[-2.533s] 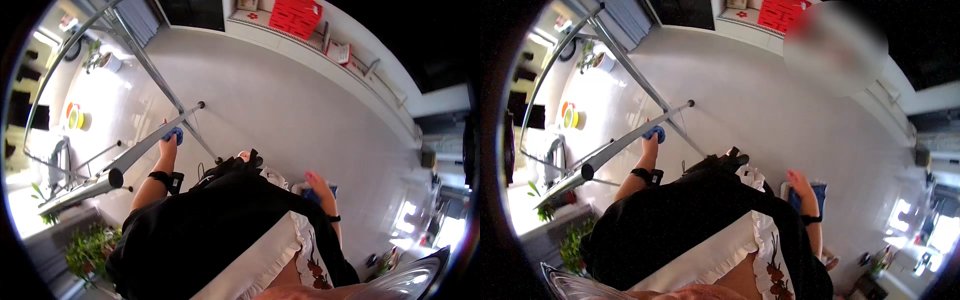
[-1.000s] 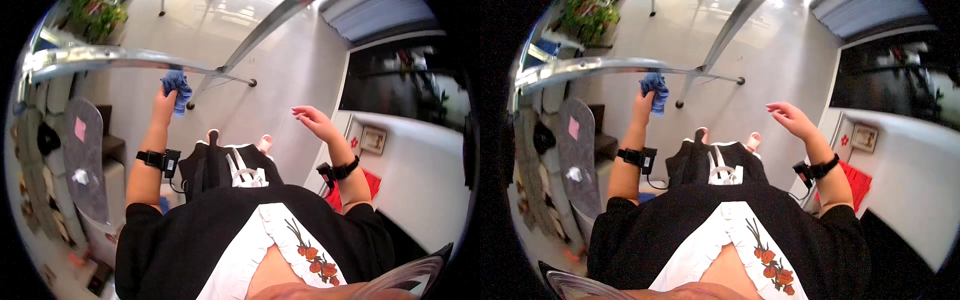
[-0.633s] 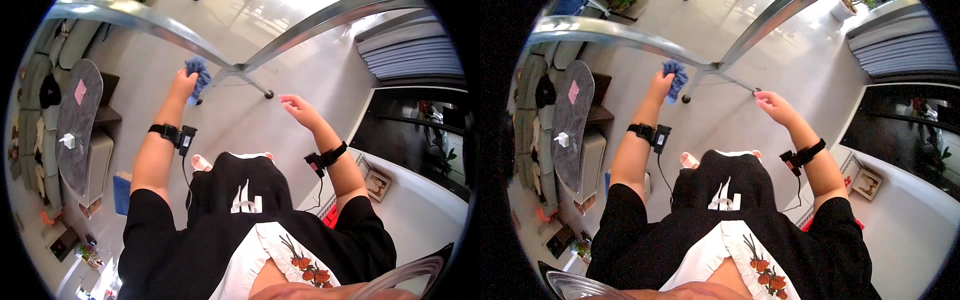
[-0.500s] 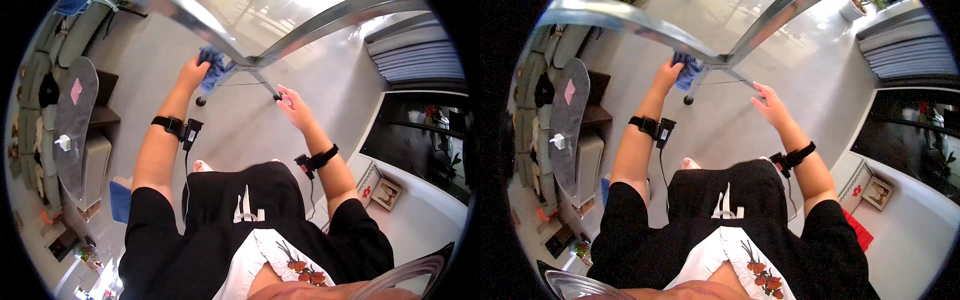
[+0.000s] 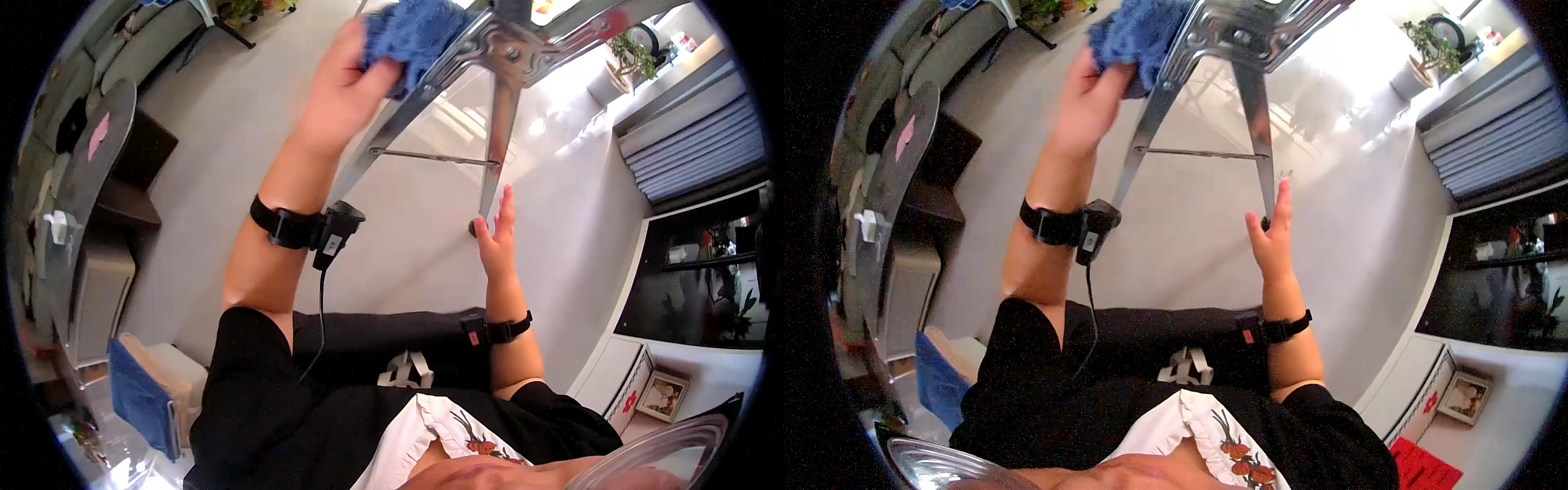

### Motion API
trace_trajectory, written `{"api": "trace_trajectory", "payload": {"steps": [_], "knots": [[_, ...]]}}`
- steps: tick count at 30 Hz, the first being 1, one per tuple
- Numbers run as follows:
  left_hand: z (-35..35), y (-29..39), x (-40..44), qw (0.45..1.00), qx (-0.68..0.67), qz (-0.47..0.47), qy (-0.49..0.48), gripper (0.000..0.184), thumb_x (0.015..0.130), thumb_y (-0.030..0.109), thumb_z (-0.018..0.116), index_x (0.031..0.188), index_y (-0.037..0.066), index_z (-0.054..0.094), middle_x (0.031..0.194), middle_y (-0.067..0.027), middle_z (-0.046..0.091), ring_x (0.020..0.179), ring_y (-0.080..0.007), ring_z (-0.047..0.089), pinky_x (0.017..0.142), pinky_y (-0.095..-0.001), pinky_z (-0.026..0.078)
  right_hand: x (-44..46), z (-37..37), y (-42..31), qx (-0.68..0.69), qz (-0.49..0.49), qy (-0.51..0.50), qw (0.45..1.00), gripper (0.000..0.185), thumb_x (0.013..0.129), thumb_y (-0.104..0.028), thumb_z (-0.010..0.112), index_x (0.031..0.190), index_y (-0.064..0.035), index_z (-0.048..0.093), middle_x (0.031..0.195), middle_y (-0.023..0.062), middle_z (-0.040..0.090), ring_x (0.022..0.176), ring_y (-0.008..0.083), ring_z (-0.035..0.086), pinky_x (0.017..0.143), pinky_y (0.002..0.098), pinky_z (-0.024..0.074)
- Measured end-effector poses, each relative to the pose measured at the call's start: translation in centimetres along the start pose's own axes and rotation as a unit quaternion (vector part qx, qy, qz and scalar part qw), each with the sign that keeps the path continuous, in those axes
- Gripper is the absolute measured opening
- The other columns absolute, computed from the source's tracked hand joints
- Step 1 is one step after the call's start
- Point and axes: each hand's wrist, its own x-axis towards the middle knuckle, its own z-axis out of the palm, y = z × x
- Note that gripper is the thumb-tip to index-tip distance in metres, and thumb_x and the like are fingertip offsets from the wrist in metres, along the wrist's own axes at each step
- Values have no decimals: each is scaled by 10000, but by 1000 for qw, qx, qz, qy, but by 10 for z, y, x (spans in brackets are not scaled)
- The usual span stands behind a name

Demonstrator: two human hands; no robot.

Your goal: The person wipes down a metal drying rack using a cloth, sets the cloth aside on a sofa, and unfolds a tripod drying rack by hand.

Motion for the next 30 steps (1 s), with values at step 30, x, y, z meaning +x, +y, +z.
{"api": "trace_trajectory", "payload": {"steps": [30], "knots": [[43,50,-40,804,543,230,-73,457,547,42,725,972,208,691,930,-59,502,820,-239,530,688,-327,473,16,50,47,-27,-55,82,995,935,791,-211,673,1433,0,27,1477,214,129,1363,351,160,1101,415,157]]}}
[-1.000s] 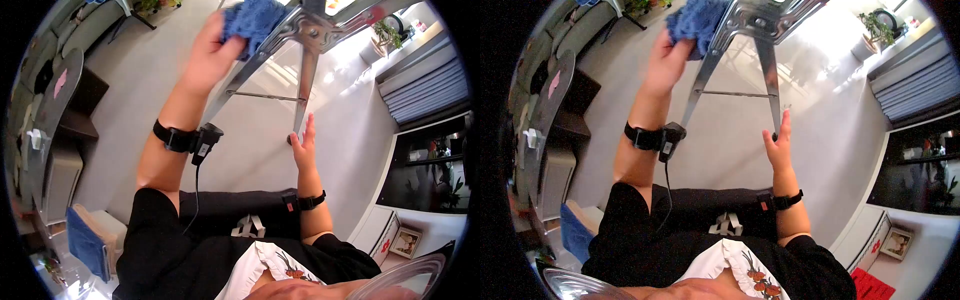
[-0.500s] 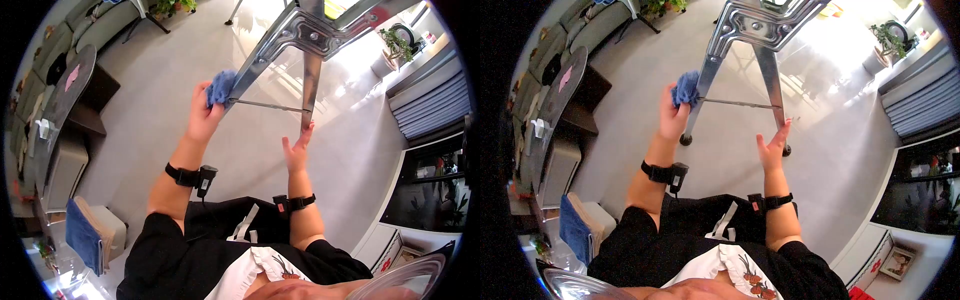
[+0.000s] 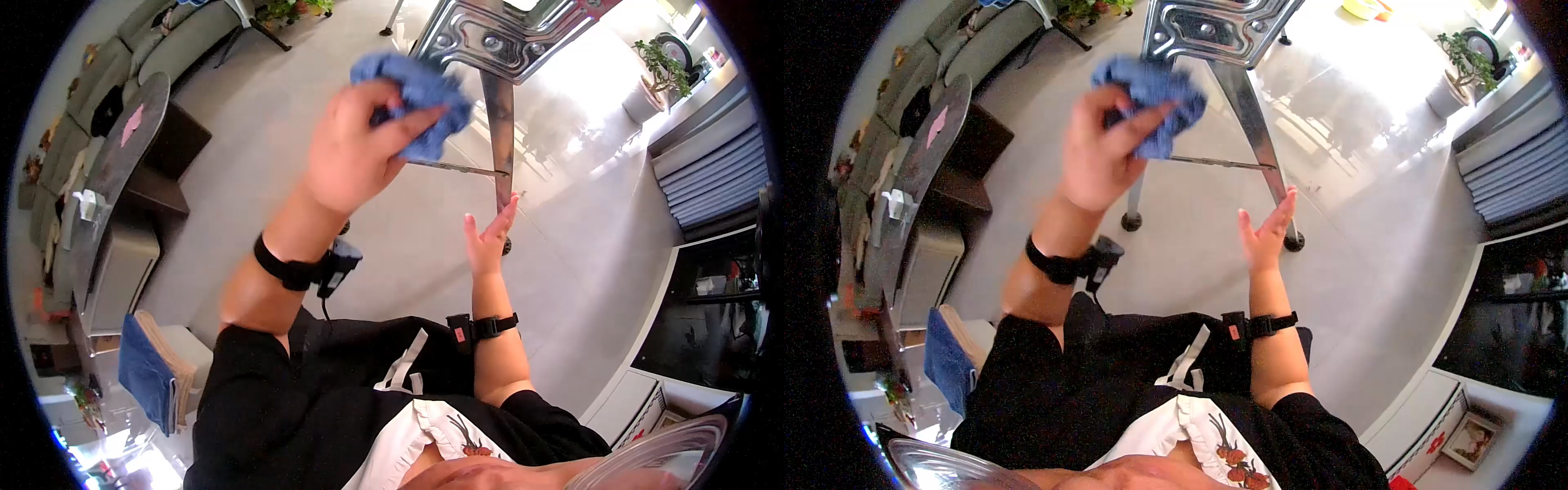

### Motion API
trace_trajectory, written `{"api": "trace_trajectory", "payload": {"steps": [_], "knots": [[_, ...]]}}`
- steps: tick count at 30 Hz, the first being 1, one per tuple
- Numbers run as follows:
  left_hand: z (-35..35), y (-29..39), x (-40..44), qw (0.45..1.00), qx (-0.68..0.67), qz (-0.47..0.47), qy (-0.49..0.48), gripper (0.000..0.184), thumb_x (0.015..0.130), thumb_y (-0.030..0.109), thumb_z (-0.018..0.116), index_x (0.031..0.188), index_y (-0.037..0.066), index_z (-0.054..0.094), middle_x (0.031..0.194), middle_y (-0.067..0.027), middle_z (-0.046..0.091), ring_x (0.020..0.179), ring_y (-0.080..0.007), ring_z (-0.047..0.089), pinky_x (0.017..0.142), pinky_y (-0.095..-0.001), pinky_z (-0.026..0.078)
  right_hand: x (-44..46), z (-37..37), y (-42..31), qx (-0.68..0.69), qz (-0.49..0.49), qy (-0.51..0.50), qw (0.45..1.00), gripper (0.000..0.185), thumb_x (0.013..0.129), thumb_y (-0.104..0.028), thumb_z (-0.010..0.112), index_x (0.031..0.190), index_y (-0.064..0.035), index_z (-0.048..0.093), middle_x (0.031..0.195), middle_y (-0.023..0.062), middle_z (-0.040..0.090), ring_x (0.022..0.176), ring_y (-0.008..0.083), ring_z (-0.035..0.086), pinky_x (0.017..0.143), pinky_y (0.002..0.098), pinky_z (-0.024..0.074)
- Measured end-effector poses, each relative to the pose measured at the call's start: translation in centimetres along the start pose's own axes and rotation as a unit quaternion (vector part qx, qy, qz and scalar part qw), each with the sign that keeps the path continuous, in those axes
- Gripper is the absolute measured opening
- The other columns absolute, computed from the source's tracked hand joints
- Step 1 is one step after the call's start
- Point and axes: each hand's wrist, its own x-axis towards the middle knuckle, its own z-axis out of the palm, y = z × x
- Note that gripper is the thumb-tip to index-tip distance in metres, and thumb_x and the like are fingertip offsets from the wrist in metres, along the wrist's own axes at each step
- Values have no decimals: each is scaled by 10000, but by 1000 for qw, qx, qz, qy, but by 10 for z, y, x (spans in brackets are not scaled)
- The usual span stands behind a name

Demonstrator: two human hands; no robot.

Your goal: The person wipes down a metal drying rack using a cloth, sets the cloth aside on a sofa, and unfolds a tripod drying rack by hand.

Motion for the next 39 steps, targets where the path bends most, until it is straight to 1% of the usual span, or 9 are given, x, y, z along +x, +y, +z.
{"api": "trace_trajectory", "payload": {"steps": [5,8,15,25,29,32,35,37,39], "knots": [[10,-7,-83,988,-10,-104,-111,490,558,33,719,1014,210,685,891,-63,474,799,-240,526,688,-321,471,1,-4,-2,31,9,-16,999,916,801,-238,664,1430,4,43,1473,224,133,1359,360,171,1098,417,167],[9,2,-73,988,-25,-123,-89,511,562,25,716,1037,210,675,903,-71,465,800,-252,520,698,-346,472,3,-3,0,30,1,-7,1000,908,803,-245,661,1429,4,52,1468,232,139,1357,362,176,1096,421,171],[-20,-5,48,998,-34,51,-2,480,565,-17,684,1003,177,672,952,-73,442,812,-231,505,671,-301,458,3,-3,-9,22,9,-2,1000,888,796,-192,655,1427,8,62,1464,236,148,1359,359,174,1094,427,172],[17,-60,-100,891,-422,-154,-62,333,606,-138,575,892,27,617,1009,-83,435,955,-234,453,839,-294,380,1,-11,1,71,34,-33,996,863,803,-148,630,1438,-20,59,1483,209,129,1374,333,154,1104,413,149],[39,-68,-162,871,-449,-197,-28,307,633,-144,519,878,25,595,1030,-85,440,976,-237,455,866,-317,379,3,-21,-5,64,51,-61,995,844,825,-146,611,1445,-40,48,1497,180,113,1384,314,130,1106,411,144],[54,-75,-193,787,-551,-275,27,241,708,-112,484,886,19,578,1064,-83,457,991,-210,475,865,-306,397,2,-27,0,89,49,-83,991,822,850,-159,596,1457,-97,45,1511,133,105,1387,280,126,1099,426,144],[48,-79,-208,613,-641,-461,-2,180,783,-63,448,896,11,567,1101,-78,469,988,-171,495,833,-284,431,-1,-30,-4,116,47,-97,987,766,882,-143,535,1466,-144,38,1517,95,108,1386,252,132,1100,419,124],[48,-80,-224,568,-625,-535,-1,175,825,-34,437,912,6,583,1062,-66,525,920,-145,535,794,-265,455,0,-33,-12,100,41,-112,988,688,917,-104,437,1466,-144,25,1518,95,107,1391,249,117,1114,384,79],[51,-90,-246,530,-622,-575,-31,183,836,-31,436,934,6,586,1011,-57,561,883,-147,555,786,-274,464,1,-34,-9,137,66,-108,982,733,899,-133,509,1469,-171,48,1512,59,132,1350,212,193,1073,396,179]]}}
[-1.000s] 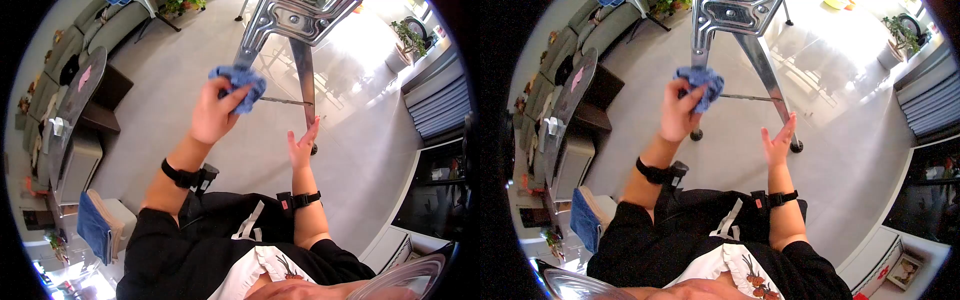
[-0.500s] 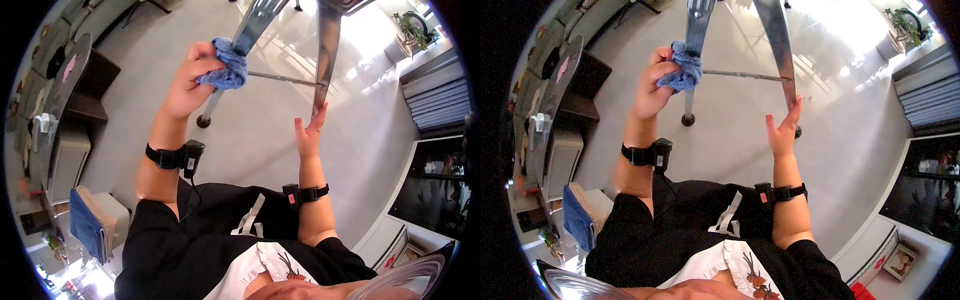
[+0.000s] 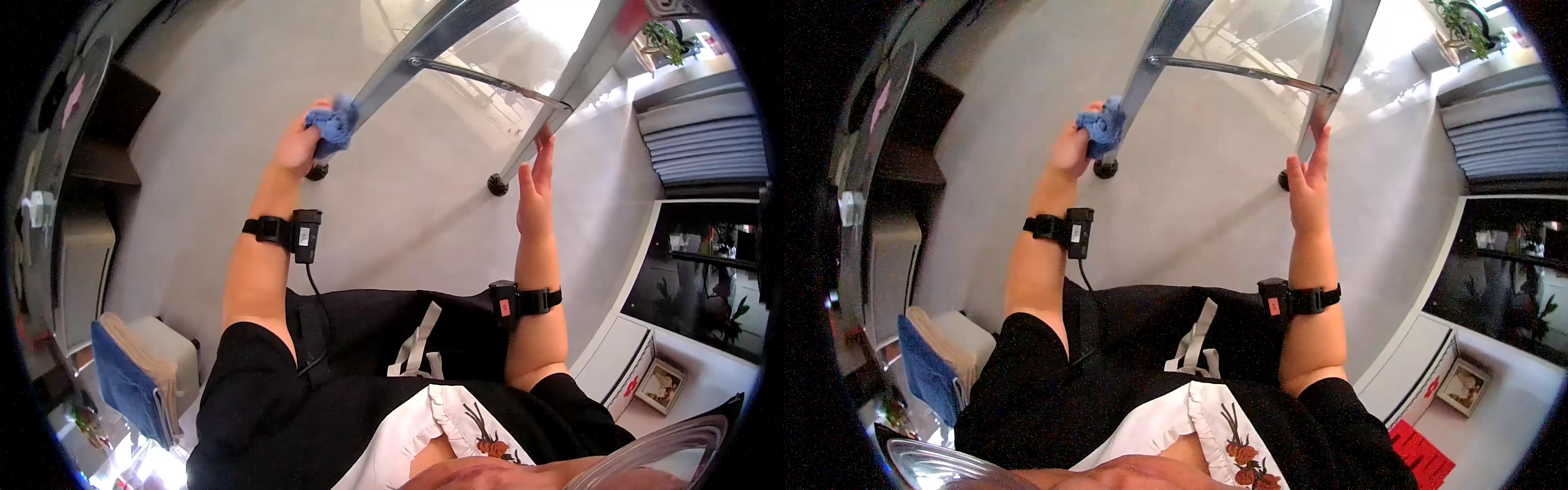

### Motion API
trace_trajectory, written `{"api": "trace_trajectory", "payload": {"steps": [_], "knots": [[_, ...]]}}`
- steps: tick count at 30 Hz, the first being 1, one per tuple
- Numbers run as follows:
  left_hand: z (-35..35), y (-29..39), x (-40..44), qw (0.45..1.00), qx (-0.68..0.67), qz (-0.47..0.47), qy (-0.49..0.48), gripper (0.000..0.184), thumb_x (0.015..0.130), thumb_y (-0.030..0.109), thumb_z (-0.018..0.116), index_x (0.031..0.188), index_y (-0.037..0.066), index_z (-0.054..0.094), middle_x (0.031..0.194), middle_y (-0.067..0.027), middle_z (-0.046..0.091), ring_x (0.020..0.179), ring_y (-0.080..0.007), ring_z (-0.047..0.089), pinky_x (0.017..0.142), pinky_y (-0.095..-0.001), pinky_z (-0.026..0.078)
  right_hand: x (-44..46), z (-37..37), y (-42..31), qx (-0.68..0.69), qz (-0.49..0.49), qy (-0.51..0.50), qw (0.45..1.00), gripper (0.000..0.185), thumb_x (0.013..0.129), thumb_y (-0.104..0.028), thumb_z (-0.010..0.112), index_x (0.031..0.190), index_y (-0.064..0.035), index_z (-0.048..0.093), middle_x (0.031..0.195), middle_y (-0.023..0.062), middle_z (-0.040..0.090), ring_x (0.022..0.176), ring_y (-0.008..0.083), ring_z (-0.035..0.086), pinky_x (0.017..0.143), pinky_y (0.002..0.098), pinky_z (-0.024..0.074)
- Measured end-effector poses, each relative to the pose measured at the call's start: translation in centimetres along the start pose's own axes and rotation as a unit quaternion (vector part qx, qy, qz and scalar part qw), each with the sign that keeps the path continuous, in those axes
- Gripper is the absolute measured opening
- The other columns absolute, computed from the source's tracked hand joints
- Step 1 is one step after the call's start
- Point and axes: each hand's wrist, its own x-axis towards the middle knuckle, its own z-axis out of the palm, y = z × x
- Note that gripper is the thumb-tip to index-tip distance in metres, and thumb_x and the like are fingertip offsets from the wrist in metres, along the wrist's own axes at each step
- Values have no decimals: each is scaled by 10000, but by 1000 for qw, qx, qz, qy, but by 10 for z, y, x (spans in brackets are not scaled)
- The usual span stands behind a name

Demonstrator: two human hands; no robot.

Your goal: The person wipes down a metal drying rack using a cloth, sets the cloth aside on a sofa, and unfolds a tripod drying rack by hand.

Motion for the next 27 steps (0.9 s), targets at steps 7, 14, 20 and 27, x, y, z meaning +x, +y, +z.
{"api": "trace_trajectory", "payload": {"steps": [7,14,20,27], "knots": [[40,16,-11,982,-36,161,92,175,818,-14,506,977,6,576,955,-67,577,829,-162,554,779,-292,472,0,0,1,6,10,14,1000,756,892,-185,549,1468,-170,60,1512,49,125,1355,212,183,1050,421,242],[136,55,-36,634,566,504,155,461,642,41,666,1093,33,571,1026,-161,465,935,-311,490,760,-375,468,-6,5,-1,5,40,39,998,770,877,-217,571,1453,-83,79,1506,118,119,1383,265,133,1094,395,163],[207,-2,-8,675,569,454,118,531,638,107,694,1150,45,567,1003,-170,475,896,-329,517,721,-382,477,5,16,-1,-35,-19,80,996,658,921,-228,499,1417,23,149,1483,164,167,1375,277,159,1104,370,150],[230,-14,-4,716,542,439,9,458,640,44,665,1094,62,610,959,-137,484,871,-306,517,739,-355,465,8,15,-6,-72,-82,130,985,677,889,-460,450,1362,-2,292,1419,160,272,1316,269,263,1061,378,232]]}}
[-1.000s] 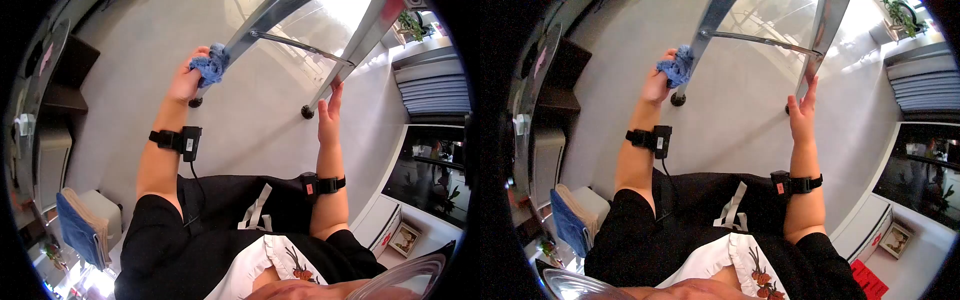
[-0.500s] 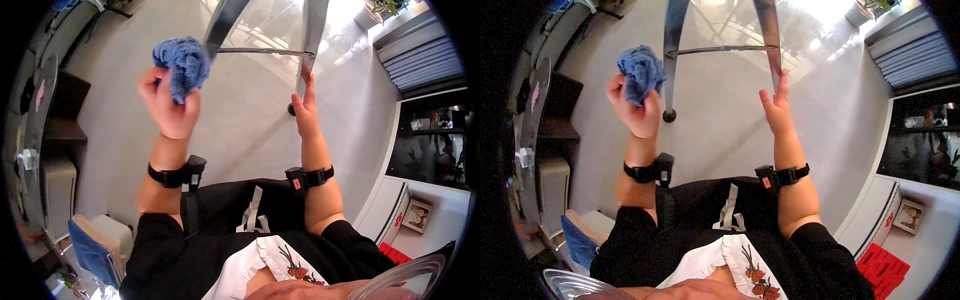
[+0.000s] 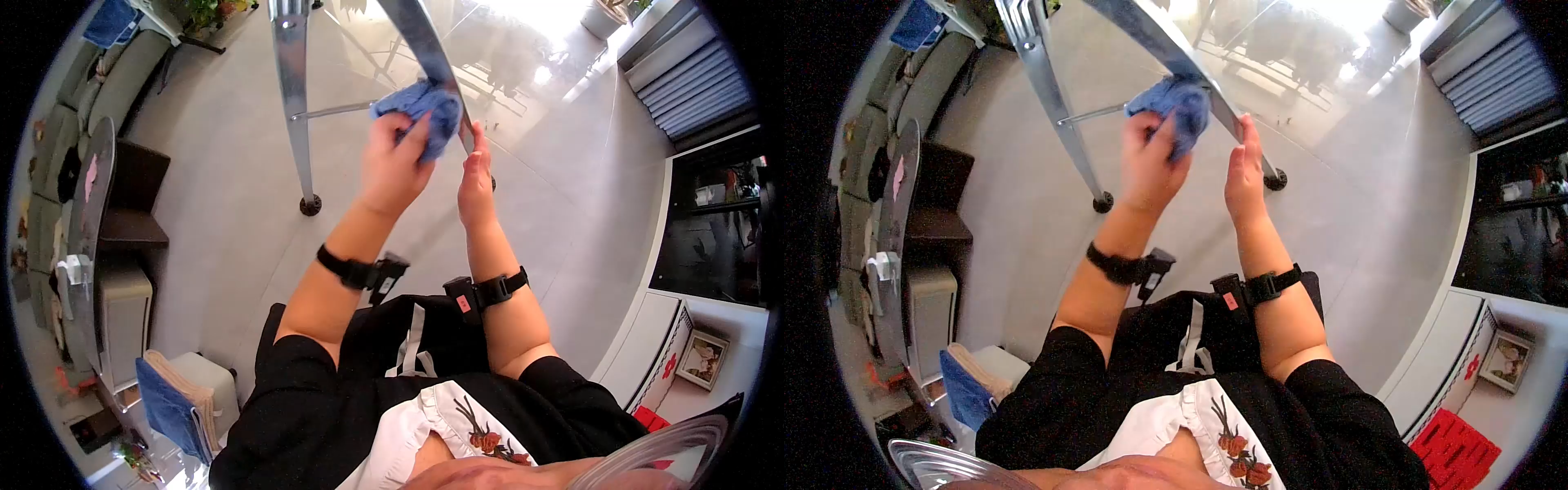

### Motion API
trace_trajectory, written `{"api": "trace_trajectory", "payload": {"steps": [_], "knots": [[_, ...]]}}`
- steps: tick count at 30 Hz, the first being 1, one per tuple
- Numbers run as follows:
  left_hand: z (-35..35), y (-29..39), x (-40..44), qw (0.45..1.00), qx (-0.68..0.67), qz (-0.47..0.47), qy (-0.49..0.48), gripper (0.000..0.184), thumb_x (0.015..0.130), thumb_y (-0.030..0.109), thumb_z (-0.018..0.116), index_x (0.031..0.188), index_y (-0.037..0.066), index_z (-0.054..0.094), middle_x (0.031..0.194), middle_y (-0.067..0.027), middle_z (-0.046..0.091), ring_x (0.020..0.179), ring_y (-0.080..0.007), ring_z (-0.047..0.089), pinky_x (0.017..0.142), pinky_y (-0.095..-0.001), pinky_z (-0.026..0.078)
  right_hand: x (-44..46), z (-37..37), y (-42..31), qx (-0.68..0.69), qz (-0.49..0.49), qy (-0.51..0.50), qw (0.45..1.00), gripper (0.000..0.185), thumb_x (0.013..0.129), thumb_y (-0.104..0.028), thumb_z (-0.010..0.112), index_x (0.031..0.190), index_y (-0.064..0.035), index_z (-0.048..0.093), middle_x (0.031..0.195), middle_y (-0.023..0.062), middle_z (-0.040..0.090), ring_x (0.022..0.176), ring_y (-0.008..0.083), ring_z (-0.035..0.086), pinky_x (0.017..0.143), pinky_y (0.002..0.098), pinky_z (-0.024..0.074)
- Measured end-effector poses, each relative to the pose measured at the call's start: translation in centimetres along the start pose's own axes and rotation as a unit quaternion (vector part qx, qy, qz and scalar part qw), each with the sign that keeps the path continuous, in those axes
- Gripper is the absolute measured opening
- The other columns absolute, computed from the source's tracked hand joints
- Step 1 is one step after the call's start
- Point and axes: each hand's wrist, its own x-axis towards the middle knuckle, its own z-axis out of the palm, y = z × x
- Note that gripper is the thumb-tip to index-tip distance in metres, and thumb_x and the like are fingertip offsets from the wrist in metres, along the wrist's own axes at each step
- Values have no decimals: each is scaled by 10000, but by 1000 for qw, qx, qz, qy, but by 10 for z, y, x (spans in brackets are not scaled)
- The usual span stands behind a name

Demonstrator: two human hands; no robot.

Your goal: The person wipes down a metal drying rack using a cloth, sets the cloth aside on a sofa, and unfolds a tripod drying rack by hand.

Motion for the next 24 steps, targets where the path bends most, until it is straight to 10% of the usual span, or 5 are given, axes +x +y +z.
{"api": "trace_trajectory", "payload": {"steps": [6,13,19,22,24], "knots": [[-52,47,1,979,-118,-20,-164,467,675,3,613,1138,16,558,1104,-159,478,1016,-317,499,884,-370,427,6,-17,-36,220,-63,61,971,829,765,-686,520,1262,-28,435,1308,144,394,1213,253,387,981,386,343],[-53,61,-27,828,-516,-190,-107,606,796,0,493,1373,26,309,1432,-222,227,1240,-357,395,948,-382,412,13,-29,-65,412,132,-17,901,390,828,-32,600,1185,-71,446,1207,134,473,1065,208,497,923,334,408],[-98,-23,-45,982,-95,-144,75,551,786,-22,536,1310,29,373,1306,-170,424,1079,-265,509,861,-346,436,96,-45,-126,445,45,213,868,427,932,-308,509,1265,-90,354,1166,103,505,1078,259,532,912,418,471],[-106,-39,-30,984,3,-156,84,544,828,41,542,1336,23,346,1322,-179,405,1167,-294,445,941,-370,390,151,-29,-144,511,-70,-22,856,416,963,-329,425,1268,-63,328,1120,105,502,985,220,564,836,371,513],[-108,-44,-20,985,17,-155,71,535,866,90,528,1356,14,327,1333,-186,393,1220,-310,398,993,-374,348,152,-9,-146,274,-149,-112,943,527,939,-449,388,1236,-14,402,1147,116,528,990,192,557,853,332,469]]}}
